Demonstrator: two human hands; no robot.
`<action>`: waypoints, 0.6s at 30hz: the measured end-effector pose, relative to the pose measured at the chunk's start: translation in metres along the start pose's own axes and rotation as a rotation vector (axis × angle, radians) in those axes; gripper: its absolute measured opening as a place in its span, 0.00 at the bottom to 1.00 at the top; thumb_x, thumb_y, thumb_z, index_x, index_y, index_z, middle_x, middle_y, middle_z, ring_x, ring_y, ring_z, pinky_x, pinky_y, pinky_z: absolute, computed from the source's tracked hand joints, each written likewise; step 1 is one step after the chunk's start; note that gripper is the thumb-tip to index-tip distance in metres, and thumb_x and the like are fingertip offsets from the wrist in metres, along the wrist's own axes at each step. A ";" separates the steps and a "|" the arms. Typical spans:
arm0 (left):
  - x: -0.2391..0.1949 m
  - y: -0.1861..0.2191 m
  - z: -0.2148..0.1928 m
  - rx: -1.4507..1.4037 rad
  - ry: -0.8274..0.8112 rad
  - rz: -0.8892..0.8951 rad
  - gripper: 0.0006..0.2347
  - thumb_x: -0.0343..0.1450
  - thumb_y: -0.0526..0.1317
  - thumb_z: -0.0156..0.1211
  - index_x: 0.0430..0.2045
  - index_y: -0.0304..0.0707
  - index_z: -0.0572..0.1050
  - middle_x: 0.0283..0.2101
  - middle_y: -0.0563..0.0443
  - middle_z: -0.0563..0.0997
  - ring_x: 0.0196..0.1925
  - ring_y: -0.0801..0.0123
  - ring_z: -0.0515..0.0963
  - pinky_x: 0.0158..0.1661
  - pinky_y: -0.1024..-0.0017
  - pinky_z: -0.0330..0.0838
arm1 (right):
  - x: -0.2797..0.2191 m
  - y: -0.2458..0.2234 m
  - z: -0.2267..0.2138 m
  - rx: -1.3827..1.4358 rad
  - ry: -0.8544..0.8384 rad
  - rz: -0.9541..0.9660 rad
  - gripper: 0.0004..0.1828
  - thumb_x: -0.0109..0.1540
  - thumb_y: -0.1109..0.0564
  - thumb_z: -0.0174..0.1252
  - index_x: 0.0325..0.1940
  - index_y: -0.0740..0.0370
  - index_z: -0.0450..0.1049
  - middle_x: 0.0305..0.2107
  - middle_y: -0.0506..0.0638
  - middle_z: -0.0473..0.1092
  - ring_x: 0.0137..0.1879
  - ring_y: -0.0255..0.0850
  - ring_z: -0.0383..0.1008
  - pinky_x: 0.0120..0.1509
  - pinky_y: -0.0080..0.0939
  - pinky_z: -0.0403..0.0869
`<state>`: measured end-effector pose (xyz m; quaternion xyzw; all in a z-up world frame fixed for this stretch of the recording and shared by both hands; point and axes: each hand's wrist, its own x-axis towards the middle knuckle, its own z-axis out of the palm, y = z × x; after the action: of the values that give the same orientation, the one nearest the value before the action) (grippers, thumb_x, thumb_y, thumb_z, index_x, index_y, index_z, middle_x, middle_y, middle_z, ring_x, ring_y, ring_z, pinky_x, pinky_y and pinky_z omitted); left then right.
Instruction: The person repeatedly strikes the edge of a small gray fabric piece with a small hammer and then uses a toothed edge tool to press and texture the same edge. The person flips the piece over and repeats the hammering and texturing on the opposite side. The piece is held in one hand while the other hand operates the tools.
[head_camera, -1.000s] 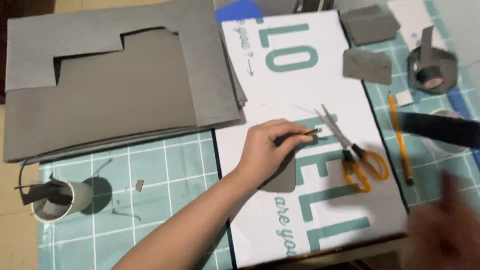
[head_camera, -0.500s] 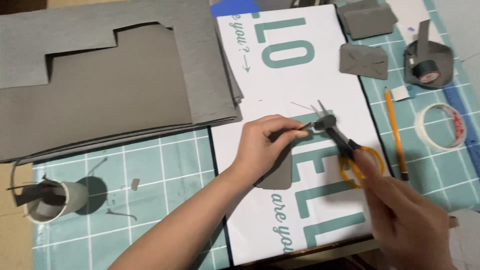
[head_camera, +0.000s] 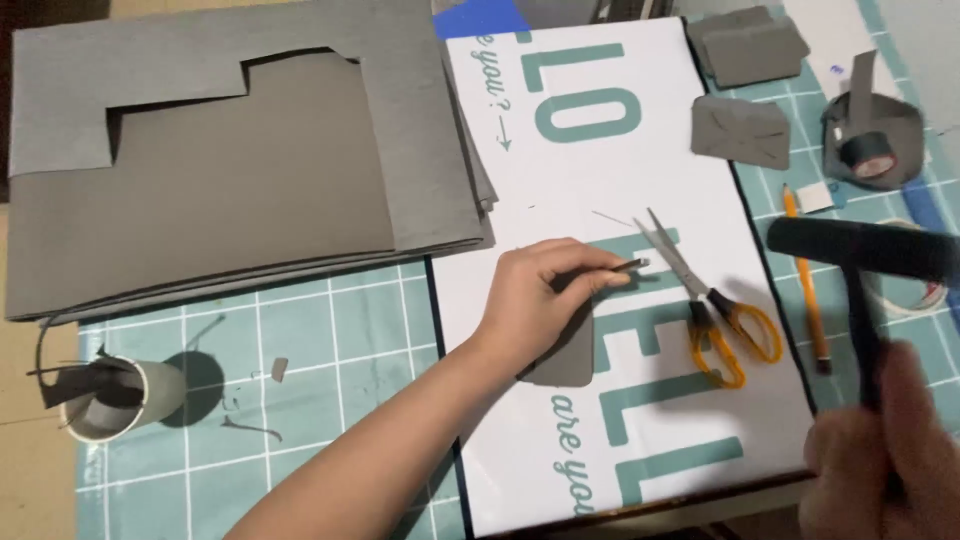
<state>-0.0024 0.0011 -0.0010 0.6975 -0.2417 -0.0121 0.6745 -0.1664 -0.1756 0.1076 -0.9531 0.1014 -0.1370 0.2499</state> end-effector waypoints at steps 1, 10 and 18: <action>-0.002 0.000 0.000 0.004 -0.001 0.013 0.06 0.70 0.38 0.67 0.37 0.41 0.83 0.40 0.52 0.87 0.43 0.69 0.86 0.49 0.74 0.81 | -0.005 -0.001 -0.005 0.203 -0.085 0.095 0.39 0.62 0.72 0.48 0.80 0.66 0.60 0.17 0.45 0.51 0.18 0.34 0.48 0.20 0.37 0.53; -0.003 0.002 -0.003 0.005 0.005 -0.015 0.04 0.71 0.37 0.66 0.36 0.40 0.84 0.38 0.53 0.87 0.42 0.70 0.85 0.47 0.75 0.79 | 0.000 -0.020 0.013 -0.083 0.055 0.075 0.24 0.69 0.68 0.54 0.67 0.52 0.77 0.24 0.49 0.45 0.25 0.34 0.43 0.30 0.36 0.53; 0.000 0.001 -0.002 0.017 0.002 0.009 0.05 0.71 0.38 0.66 0.36 0.40 0.83 0.39 0.53 0.87 0.42 0.70 0.85 0.47 0.75 0.79 | -0.014 0.024 0.012 -0.181 0.022 0.114 0.20 0.65 0.69 0.52 0.55 0.51 0.80 0.20 0.50 0.54 0.24 0.37 0.51 0.32 0.40 0.59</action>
<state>-0.0023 0.0028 -0.0003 0.7022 -0.2441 -0.0062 0.6688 -0.1787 -0.1873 0.0827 -0.9629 0.1705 -0.1235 0.1690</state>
